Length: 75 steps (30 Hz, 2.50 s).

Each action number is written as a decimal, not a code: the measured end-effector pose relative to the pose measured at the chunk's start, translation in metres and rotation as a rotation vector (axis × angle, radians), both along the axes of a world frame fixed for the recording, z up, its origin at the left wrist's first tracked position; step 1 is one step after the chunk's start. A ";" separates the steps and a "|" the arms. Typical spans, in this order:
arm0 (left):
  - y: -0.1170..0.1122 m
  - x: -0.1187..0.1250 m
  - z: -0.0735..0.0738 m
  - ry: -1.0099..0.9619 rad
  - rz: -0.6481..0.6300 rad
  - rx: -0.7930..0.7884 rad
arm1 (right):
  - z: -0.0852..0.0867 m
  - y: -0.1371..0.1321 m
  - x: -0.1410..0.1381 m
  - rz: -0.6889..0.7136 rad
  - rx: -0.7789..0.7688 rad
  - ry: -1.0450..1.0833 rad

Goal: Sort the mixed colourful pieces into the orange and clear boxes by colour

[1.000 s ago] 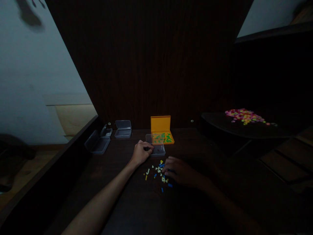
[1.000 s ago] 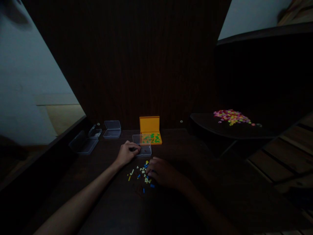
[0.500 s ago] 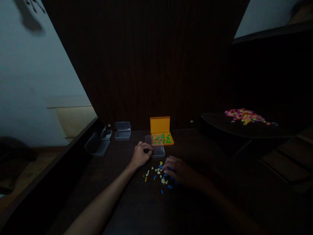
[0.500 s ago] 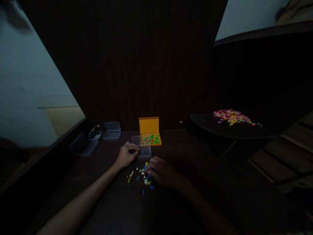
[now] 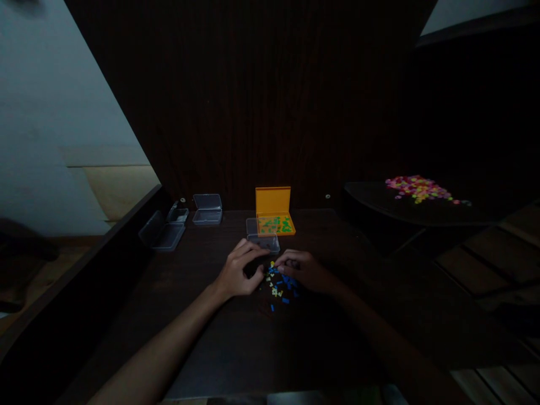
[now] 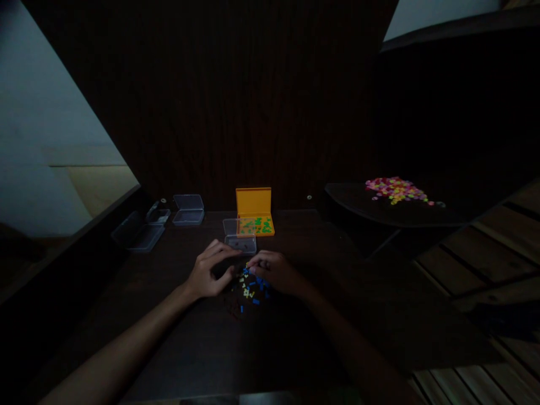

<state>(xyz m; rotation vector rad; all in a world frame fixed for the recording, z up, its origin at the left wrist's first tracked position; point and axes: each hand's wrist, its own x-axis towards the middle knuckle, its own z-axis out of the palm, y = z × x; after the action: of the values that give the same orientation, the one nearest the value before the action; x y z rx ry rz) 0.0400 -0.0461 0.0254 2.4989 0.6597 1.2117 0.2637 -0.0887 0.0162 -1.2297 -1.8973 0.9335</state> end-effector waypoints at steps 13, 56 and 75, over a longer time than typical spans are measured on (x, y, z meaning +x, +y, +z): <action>-0.012 0.020 -0.010 -0.097 -0.039 -0.169 | 0.004 0.001 -0.009 -0.124 -0.513 0.568; 0.040 -0.001 -0.022 0.049 0.348 -0.084 | -0.001 0.015 -0.010 -0.311 -0.300 0.578; 0.048 0.002 -0.023 0.155 0.177 -0.197 | 0.022 0.071 -0.025 -0.178 0.248 -0.739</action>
<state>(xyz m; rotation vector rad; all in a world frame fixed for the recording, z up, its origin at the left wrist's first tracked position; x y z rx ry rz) 0.0416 0.0018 0.0024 2.4262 1.0074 0.9606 0.2390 -0.0181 0.0382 -1.6946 -2.3025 0.1243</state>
